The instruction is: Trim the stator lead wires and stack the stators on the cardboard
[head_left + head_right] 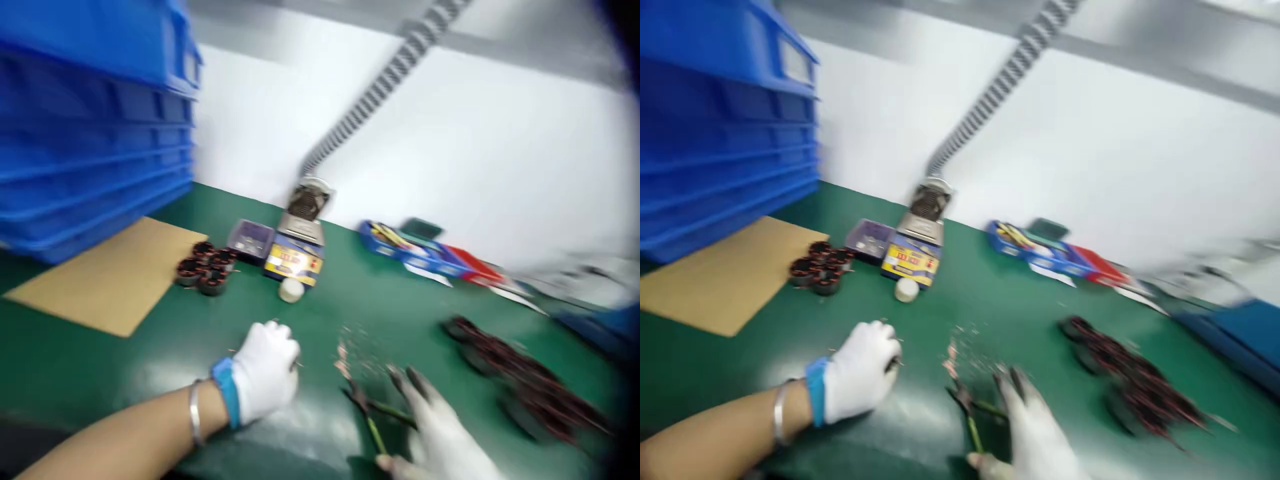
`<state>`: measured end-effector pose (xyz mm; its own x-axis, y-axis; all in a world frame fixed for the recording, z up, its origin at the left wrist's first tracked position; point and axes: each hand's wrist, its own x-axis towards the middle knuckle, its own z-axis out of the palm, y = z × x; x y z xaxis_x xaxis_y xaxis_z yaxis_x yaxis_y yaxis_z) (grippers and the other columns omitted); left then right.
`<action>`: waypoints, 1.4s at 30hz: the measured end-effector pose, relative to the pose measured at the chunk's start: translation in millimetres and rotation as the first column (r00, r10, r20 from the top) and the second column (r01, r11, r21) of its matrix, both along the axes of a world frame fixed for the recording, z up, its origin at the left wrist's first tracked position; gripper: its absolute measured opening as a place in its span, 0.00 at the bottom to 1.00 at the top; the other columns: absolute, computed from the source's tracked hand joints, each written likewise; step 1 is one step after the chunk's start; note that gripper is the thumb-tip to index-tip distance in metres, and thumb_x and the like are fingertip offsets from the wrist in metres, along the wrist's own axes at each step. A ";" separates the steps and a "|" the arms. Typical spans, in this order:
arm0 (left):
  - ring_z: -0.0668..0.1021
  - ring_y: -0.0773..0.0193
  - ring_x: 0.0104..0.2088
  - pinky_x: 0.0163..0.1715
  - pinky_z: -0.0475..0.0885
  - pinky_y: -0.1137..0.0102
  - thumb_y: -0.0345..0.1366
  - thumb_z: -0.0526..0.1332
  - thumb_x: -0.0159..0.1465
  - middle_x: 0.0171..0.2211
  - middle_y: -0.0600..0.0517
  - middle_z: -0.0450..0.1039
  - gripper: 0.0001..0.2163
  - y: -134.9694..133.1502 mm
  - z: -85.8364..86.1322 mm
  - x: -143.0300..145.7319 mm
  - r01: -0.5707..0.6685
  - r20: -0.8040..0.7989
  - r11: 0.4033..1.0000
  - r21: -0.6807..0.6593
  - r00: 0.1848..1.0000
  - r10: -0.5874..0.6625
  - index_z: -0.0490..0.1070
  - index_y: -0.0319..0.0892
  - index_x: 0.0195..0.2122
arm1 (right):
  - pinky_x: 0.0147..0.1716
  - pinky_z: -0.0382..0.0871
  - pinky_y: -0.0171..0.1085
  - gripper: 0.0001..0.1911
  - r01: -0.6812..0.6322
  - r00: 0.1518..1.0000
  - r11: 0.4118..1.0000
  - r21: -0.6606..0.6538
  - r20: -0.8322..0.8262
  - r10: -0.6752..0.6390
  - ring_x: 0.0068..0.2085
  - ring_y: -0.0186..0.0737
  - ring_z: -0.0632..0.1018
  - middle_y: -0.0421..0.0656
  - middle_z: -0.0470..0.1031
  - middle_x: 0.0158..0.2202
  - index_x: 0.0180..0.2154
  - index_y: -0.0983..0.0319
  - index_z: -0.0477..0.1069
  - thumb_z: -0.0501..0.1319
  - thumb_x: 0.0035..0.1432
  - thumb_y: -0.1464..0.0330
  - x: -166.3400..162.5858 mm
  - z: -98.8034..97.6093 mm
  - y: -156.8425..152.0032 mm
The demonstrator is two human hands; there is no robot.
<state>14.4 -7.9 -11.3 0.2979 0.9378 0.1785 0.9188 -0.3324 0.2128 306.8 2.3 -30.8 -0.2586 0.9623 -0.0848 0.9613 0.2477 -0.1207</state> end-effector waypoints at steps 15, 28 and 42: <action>0.70 0.55 0.31 0.31 0.58 0.62 0.29 0.53 0.61 0.26 0.50 0.68 0.09 16.4 -14.0 4.1 0.042 -0.131 0.991 0.124 0.991 -0.026 0.67 0.43 0.24 | 0.39 0.74 0.50 0.23 0.065 0.939 0.985 -0.157 0.344 -0.007 0.45 0.56 0.74 0.53 0.68 0.48 0.56 0.65 0.64 0.58 0.59 0.68 -4.1 32.2 -6.3; 0.69 0.57 0.29 0.31 0.59 0.62 0.34 0.50 0.64 0.26 0.51 0.67 0.12 20.8 -17.9 -3.1 0.087 -0.118 0.988 0.131 0.990 -0.071 0.68 0.43 0.26 | 0.54 0.63 0.53 0.29 -0.046 0.943 0.966 0.254 -0.308 0.126 0.54 0.56 0.67 0.56 0.65 0.53 0.60 0.70 0.56 0.50 0.55 0.73 -5.4 -6.0 -6.2; 0.71 0.55 0.32 0.33 0.62 0.61 0.32 0.52 0.64 0.29 0.50 0.71 0.10 18.7 -12.8 -0.4 0.102 -0.128 0.988 0.114 0.988 -0.087 0.73 0.43 0.33 | 0.25 0.70 0.30 0.17 -0.472 0.447 0.484 -0.737 -0.673 -0.589 0.23 0.32 0.73 0.36 0.70 0.28 0.45 0.61 0.62 0.62 0.52 0.69 -96.4 12.4 -16.8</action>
<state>14.0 10.9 -24.1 0.4108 0.8783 0.2446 0.8985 -0.4355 0.0547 210.3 -14.5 -18.4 -0.6346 0.5626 -0.5299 0.2215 -0.5244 -0.8221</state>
